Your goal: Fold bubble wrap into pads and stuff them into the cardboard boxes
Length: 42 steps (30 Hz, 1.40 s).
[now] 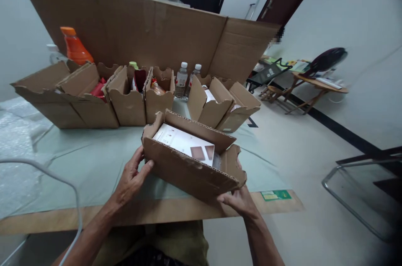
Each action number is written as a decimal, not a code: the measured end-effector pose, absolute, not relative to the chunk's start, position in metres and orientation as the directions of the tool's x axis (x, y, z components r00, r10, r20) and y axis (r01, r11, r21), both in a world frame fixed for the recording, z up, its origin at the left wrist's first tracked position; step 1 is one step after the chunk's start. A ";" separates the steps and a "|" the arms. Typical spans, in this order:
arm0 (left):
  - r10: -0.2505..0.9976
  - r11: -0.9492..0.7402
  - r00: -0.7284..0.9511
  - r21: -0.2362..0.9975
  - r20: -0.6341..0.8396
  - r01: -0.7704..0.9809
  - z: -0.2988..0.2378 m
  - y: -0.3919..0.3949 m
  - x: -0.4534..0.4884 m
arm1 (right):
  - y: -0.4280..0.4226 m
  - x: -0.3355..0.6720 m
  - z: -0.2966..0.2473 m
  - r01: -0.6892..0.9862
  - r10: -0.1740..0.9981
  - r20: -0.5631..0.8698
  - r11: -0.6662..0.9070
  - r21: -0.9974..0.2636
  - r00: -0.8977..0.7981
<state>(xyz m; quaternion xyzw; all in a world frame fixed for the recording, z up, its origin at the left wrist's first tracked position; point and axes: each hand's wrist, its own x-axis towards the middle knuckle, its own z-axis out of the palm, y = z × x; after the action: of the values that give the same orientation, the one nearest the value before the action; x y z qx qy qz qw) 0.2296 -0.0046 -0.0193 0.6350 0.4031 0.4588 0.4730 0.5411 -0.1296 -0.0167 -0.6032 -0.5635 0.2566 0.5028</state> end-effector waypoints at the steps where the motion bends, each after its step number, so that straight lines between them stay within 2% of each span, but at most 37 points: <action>1: 0.949 -0.230 0.239 0.969 0.204 0.086 -0.022 -0.004 0.231 | -0.125 0.543 -0.015 0.396 0.952 0.235 0.141 -0.907 0.198; 4: 0.960 -0.219 0.198 0.970 0.197 0.100 -0.032 -0.005 0.232 | -0.120 0.542 -0.011 0.372 0.965 0.219 0.152 -0.916 0.146; 8: 0.963 -0.211 0.197 0.970 0.185 0.120 -0.043 -0.007 0.232 | -0.118 0.535 -0.013 0.364 0.937 0.262 0.167 -0.916 0.230; 11: 0.969 -0.226 0.154 0.947 0.194 0.228 -0.050 -0.007 0.233 | -0.106 0.525 -0.014 0.452 0.863 0.356 0.173 -0.875 0.358; 15: 0.955 -0.294 0.153 0.894 0.256 0.338 -0.057 -0.005 0.233 | -0.082 0.494 -0.017 0.583 0.703 0.480 0.114 -0.804 0.525; 18: 0.935 -0.353 0.180 0.862 0.307 0.363 -0.058 -0.005 0.231 | -0.068 0.467 -0.021 0.605 0.623 0.504 0.062 -0.794 0.598; 24: 0.936 -0.343 0.210 0.861 0.281 0.375 -0.053 -0.009 0.231 | -0.042 0.441 -0.025 0.600 0.560 0.517 0.043 -0.799 0.648; 28: 0.929 -0.364 0.217 0.856 0.301 0.368 -0.053 -0.009 0.230 | 0.003 0.439 -0.019 0.628 0.570 0.503 -0.029 -0.778 0.650; 34: 0.919 -0.391 0.209 0.841 0.334 0.373 -0.056 -0.009 0.230 | 0.046 0.450 -0.003 0.759 0.658 0.497 -0.180 -0.626 0.566; 38: 0.915 -0.398 0.226 0.842 0.334 0.364 -0.056 -0.010 0.231 | 0.018 0.453 -0.009 0.870 0.763 0.516 -0.120 -0.478 0.389; 42: 0.906 -0.416 0.250 0.820 0.340 0.393 -0.058 -0.010 0.231 | 0.019 0.451 -0.010 0.932 0.862 0.457 -0.049 -0.358 0.221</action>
<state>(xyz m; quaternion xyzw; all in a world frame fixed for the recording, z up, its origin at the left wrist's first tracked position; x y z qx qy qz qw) 0.2312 -0.0102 -0.0579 0.7292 0.4456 0.4200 0.3055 0.4514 0.0187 -0.0100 -0.7219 -0.6213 -0.0591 0.2990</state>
